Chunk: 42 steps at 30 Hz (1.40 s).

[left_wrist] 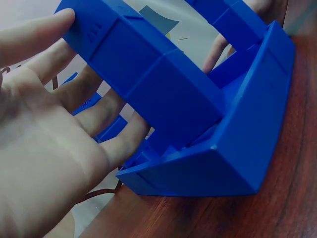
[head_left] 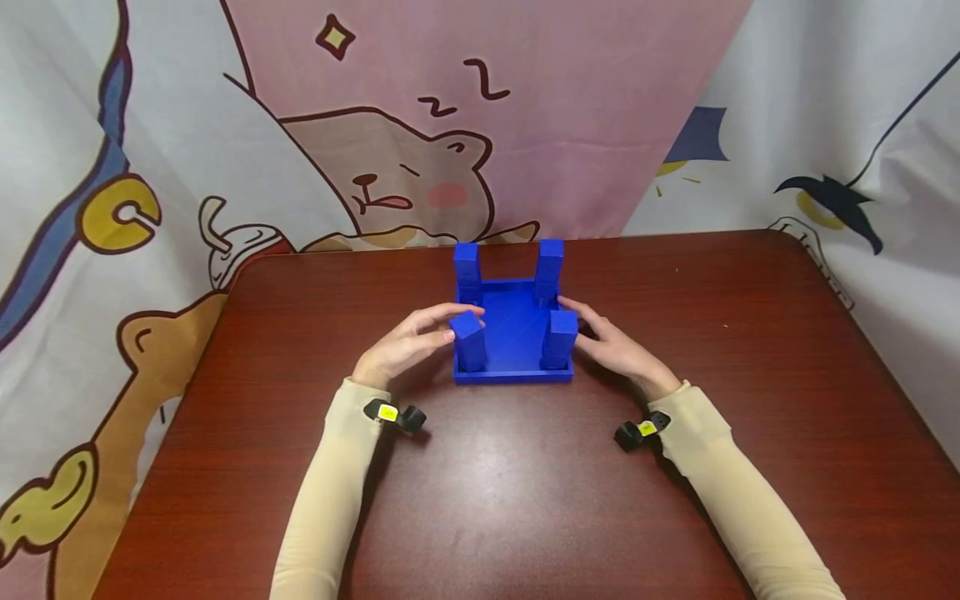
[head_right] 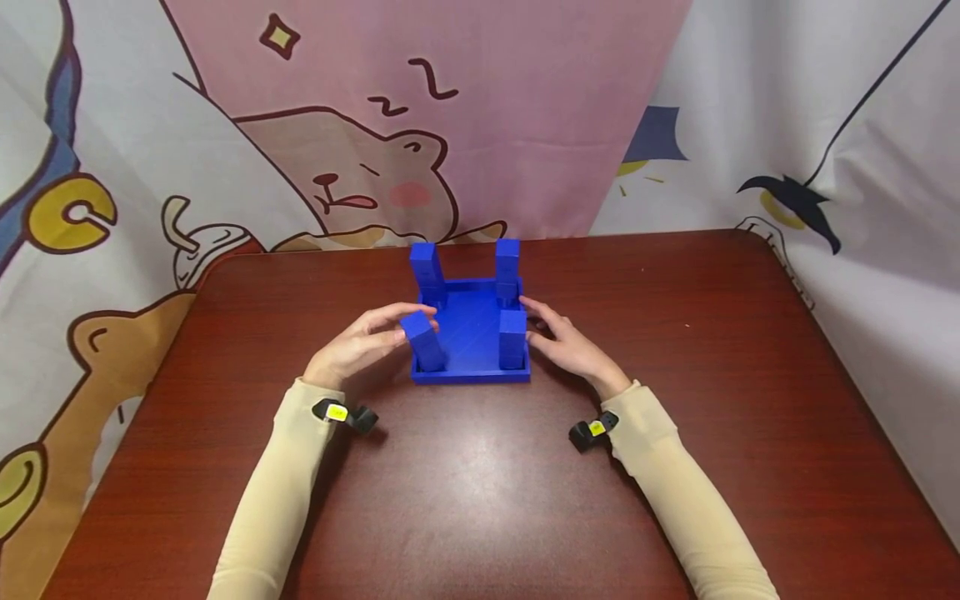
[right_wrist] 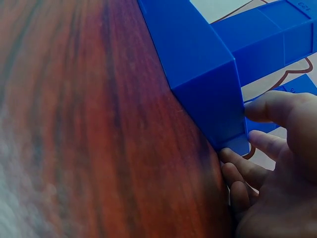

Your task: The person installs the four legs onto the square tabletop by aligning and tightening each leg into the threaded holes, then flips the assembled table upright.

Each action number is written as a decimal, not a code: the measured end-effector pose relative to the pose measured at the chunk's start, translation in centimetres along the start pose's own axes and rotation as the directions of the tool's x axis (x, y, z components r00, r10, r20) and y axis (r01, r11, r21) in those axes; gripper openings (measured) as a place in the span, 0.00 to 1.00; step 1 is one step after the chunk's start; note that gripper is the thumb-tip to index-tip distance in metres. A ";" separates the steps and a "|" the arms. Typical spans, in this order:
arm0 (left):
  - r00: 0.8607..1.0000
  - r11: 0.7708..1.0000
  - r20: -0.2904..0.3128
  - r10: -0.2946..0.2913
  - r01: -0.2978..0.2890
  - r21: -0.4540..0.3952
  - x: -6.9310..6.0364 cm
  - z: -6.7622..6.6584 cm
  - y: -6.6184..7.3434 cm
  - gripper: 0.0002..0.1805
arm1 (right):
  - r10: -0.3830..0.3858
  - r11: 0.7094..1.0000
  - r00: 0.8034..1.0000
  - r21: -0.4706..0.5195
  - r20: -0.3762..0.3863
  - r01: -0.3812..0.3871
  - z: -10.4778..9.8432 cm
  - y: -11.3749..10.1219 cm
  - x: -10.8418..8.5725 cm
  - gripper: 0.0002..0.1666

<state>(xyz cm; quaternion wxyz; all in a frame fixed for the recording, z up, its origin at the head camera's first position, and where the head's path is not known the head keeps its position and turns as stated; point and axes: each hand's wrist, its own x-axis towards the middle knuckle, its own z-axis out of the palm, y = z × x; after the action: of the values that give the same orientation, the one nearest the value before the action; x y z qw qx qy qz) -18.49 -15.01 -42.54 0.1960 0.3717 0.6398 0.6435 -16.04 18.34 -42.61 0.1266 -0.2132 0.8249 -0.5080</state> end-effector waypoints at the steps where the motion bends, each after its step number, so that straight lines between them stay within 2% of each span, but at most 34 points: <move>1: 1.000 1.000 0.004 0.005 -0.005 -0.017 -0.1 0.0 0.0 0.25 | -0.003 1.000 1.000 -0.002 0.000 0.003 0.0 0.0 0.0 0.33; 3: 1.000 0.999 0.001 0.007 -0.007 -0.041 -0.2 0.1 0.1 0.25 | -0.007 1.000 1.000 -0.005 0.000 0.007 0.1 0.2 0.1 0.33; 5: 1.000 0.999 -0.029 -0.003 0.002 -0.045 -0.5 0.3 0.3 0.25 | -0.014 1.000 1.000 -0.008 0.001 0.014 0.1 0.4 0.2 0.33; 8: 0.992 1.000 -0.126 -0.020 0.018 -0.013 -0.9 0.8 0.8 0.25 | -0.012 1.000 1.000 -0.006 -0.002 0.012 0.2 1.4 0.4 0.34; 12: 0.966 0.999 -0.259 -0.028 0.032 0.012 -1.3 1.9 1.8 0.25 | -0.007 1.000 1.000 -0.010 -0.013 0.007 0.1 3.2 0.7 0.35; 16: 0.951 0.999 -0.308 -0.013 0.021 0.024 -1.1 3.4 3.1 0.27 | -0.008 1.000 1.000 -0.027 -0.021 0.007 0.0 3.8 0.8 0.35; 19: 0.941 0.997 -0.338 0.008 0.016 0.069 -0.9 4.3 3.7 0.29 | -0.004 1.000 1.000 -0.019 -0.019 0.003 0.1 3.7 0.9 0.34; 22: 0.922 0.990 -0.385 0.040 0.016 0.141 -0.6 4.9 3.8 0.28 | -0.005 1.000 1.000 0.001 -0.014 0.005 0.2 3.4 0.8 0.34; 24: 0.904 0.984 -0.425 0.050 0.029 0.175 -0.4 5.2 3.6 0.26 | -0.002 1.000 1.000 0.002 -0.009 0.002 0.2 3.4 0.8 0.34; 27: 0.880 0.985 -0.472 0.039 0.046 0.167 -0.2 5.2 3.4 0.22 | -0.002 1.000 1.000 -0.013 -0.007 0.002 0.1 3.6 0.7 0.35; 29: 0.871 0.987 -0.491 0.022 0.058 0.148 -0.2 5.2 3.3 0.21 | -0.002 1.000 1.000 -0.011 -0.007 0.002 0.1 3.8 0.8 0.35; 31: 0.874 0.990 -0.487 0.013 0.056 0.126 -0.2 5.1 3.3 0.20 | -0.010 1.000 1.000 -0.004 -0.007 0.010 0.1 4.2 0.8 0.35; 37: 0.908 0.996 -0.420 0.007 0.030 0.081 -0.1 4.0 2.6 0.18 | -0.024 1.000 0.999 0.000 -0.025 0.024 0.1 4.6 1.1 0.35; 42: 0.926 0.999 -0.377 0.019 -0.002 0.046 0.4 3.5 1.4 0.16 | -0.020 1.000 1.000 -0.019 -0.019 0.019 0.1 4.4 0.9 0.35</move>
<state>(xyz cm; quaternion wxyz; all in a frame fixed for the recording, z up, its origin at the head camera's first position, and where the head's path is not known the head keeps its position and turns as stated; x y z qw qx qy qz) -15.82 -12.51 -41.39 0.0576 0.2490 0.6776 0.6896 -17.81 19.55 -46.57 0.1118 -0.2175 0.8287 -0.5035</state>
